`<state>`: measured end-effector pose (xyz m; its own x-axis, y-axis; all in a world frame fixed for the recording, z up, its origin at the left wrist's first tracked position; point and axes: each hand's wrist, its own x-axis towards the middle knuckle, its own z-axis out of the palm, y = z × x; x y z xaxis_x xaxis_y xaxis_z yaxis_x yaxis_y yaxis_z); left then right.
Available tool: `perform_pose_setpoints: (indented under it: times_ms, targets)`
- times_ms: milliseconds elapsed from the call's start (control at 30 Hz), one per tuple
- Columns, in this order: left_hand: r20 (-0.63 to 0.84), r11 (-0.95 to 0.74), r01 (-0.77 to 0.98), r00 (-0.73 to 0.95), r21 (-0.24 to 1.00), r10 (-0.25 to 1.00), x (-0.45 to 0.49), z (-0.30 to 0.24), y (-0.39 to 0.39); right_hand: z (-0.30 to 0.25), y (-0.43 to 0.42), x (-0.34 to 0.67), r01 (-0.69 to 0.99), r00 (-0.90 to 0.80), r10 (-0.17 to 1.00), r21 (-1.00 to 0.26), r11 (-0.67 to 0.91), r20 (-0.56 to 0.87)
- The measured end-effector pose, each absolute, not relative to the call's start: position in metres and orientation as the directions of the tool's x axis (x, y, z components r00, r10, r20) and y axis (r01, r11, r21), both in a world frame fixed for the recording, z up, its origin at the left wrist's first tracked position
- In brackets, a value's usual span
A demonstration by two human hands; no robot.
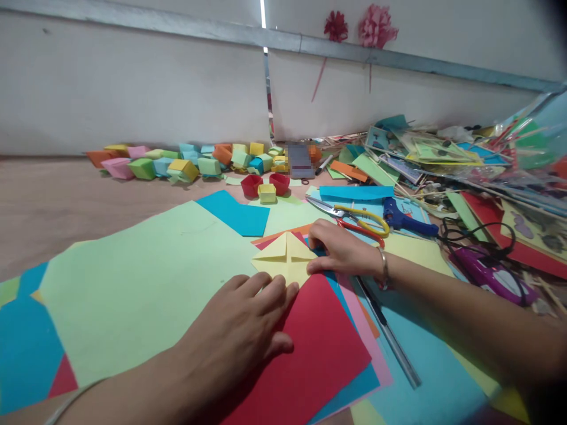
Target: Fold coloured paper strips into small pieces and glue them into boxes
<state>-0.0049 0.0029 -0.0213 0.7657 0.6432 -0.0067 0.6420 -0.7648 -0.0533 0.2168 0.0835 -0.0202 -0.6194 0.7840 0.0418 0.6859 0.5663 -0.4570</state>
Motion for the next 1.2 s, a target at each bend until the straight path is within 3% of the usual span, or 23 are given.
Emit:
perform_pose_setpoints:
  times_ms: [267,400,500,567,633,700,1033,1200]
  targets:
    - [-0.024,-0.812,0.573,0.815,-0.107,0.579,-0.007,-0.019,0.002,-0.011,0.085,0.218,0.705,-0.616,0.787,-0.458,0.542,-0.017]
    - [0.088,-0.843,0.498,0.867,-0.202,0.491,-0.012,-0.022,0.002,-0.011,0.082,0.217,0.703,-0.629,0.777,-0.417,0.575,0.011]
    - [0.203,-0.847,0.479,0.875,-0.231,0.44,-0.015,-0.027,0.001,-0.01,0.073,0.214,0.697,-0.665,0.743,-0.294,0.654,0.076]
    - [0.26,-0.841,0.504,0.854,-0.197,0.451,-0.014,-0.029,0.0,-0.007,0.063,0.211,0.655,-0.743,0.662,-0.1,0.749,0.095]
    - [0.294,-0.835,0.532,0.828,-0.14,0.478,-0.011,-0.028,-0.001,-0.005,0.053,0.207,0.569,-0.822,0.569,0.094,0.817,0.03]
    - [0.308,-0.835,0.543,0.812,-0.088,0.496,-0.009,-0.026,0.0,-0.005,0.044,0.204,0.516,-0.847,0.531,0.193,0.835,-0.031]
    - [0.31,-0.815,0.58,0.773,0.01,0.554,-0.008,-0.024,0.002,-0.012,0.036,0.204,0.4,-0.916,0.386,0.315,0.86,0.11]
    - [0.194,-0.79,0.609,0.786,-0.075,0.587,-0.012,-0.031,0.007,-0.013,0.03,0.201,0.408,-0.91,0.36,0.298,0.863,0.206]
